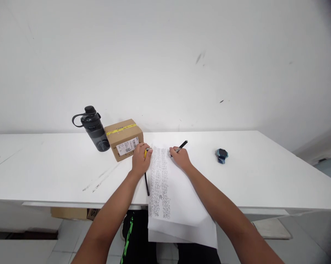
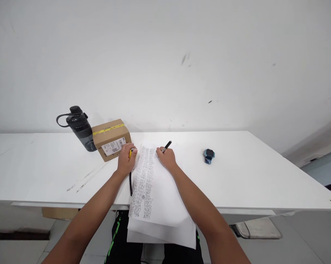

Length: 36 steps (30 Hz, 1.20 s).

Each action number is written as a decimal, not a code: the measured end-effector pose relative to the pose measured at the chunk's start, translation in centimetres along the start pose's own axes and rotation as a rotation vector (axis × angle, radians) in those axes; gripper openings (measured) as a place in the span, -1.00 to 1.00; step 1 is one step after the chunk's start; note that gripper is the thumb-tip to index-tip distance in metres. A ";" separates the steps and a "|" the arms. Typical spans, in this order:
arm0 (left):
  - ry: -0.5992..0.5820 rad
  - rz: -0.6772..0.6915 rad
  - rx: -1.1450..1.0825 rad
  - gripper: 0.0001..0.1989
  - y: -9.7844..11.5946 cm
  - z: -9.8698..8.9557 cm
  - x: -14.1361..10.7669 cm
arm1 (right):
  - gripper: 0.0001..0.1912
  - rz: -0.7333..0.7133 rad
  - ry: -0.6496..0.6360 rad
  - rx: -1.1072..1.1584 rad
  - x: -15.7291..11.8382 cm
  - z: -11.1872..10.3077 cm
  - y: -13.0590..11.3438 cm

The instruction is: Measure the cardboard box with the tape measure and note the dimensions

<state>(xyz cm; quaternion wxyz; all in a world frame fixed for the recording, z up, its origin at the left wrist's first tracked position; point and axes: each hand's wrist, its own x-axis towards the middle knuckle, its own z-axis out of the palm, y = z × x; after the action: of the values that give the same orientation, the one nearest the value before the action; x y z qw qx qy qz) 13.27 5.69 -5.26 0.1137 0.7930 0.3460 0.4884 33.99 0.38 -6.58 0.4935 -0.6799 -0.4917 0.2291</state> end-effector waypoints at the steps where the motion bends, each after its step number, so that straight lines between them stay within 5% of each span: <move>1: 0.008 0.009 0.018 -0.76 0.0 0.0 0.0 | -0.60 0.002 -0.009 0.006 0.0 0.0 0.0; 8: 0.141 0.173 0.143 -0.83 0.0 -0.4 0.3 | -0.63 0.054 0.020 0.028 0.0 0.0 0.1; 12: 0.240 0.153 0.115 -0.87 0.0 -0.8 0.6 | -0.64 0.076 0.053 0.010 0.0 -0.1 -0.1; 24: 0.042 -0.081 0.029 -0.83 0.4 -0.5 0.3 | -0.67 0.102 0.063 -0.002 0.0 -0.2 -0.5; 28: 0.058 -0.176 0.011 -0.82 0.2 -0.4 0.4 | -0.67 0.097 0.067 0.003 0.0 -0.2 -0.5; 36: 0.060 -0.102 0.050 -0.84 0.0 -0.6 0.7 | -0.63 0.080 0.068 0.023 0.2 -0.3 -0.3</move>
<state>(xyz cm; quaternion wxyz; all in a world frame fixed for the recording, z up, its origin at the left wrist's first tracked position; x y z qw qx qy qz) 12.95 6.08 -4.44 0.1083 0.7617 0.4015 0.4969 34.15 0.42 -6.19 0.5082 -0.7006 -0.4445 0.2309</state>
